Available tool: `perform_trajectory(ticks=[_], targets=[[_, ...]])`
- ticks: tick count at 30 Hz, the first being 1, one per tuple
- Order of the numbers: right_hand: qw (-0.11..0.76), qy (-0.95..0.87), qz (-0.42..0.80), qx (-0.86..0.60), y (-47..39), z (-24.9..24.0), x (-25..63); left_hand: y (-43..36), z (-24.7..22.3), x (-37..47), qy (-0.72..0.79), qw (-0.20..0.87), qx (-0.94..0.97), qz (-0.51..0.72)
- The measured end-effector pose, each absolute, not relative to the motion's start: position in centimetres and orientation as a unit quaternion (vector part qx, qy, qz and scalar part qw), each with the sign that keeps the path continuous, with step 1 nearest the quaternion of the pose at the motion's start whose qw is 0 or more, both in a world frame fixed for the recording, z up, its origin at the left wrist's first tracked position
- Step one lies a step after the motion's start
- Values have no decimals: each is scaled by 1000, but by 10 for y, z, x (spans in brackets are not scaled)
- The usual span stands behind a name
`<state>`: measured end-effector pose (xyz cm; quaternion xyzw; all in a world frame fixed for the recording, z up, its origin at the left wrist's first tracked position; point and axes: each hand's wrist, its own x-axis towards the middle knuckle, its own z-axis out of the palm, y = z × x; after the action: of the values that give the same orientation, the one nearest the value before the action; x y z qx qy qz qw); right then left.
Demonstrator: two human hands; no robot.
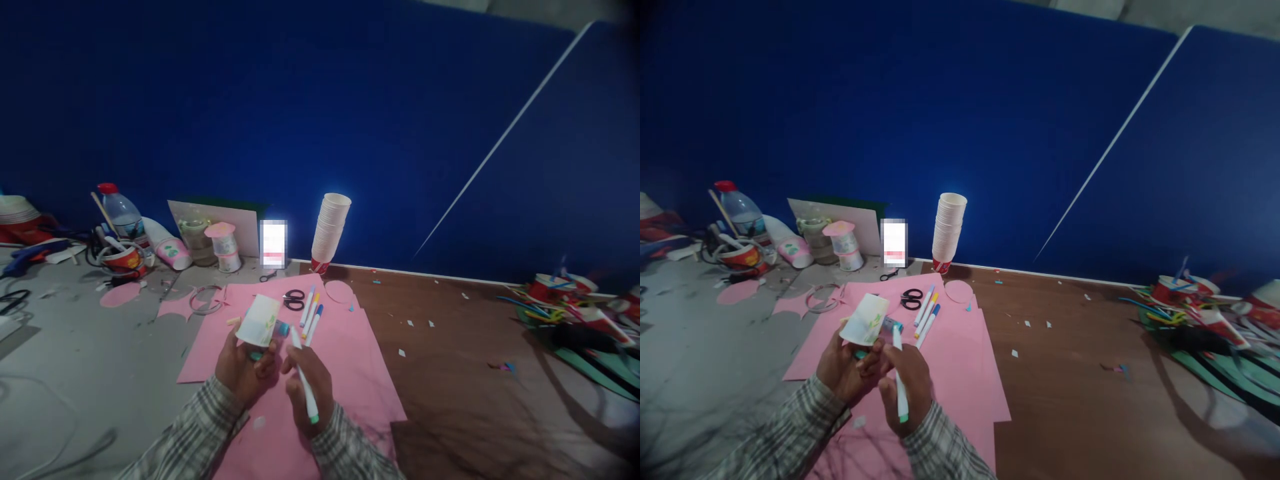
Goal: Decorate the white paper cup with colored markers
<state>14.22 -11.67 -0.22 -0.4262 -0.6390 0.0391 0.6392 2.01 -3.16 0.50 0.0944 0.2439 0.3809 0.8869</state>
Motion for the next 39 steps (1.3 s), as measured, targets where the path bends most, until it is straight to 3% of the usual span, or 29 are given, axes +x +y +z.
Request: perform_trajectory(ticks=[8,17,39], targets=[[652,-650,132,-367,-123,5,138,-34,4,22,208,908,93,351],[679,-609,112,-395,-119,5,134,-33,1,22,209,929,96,291],[676,-610,104,-401,-118,6,134,-34,0,20,197,932,99,288]])
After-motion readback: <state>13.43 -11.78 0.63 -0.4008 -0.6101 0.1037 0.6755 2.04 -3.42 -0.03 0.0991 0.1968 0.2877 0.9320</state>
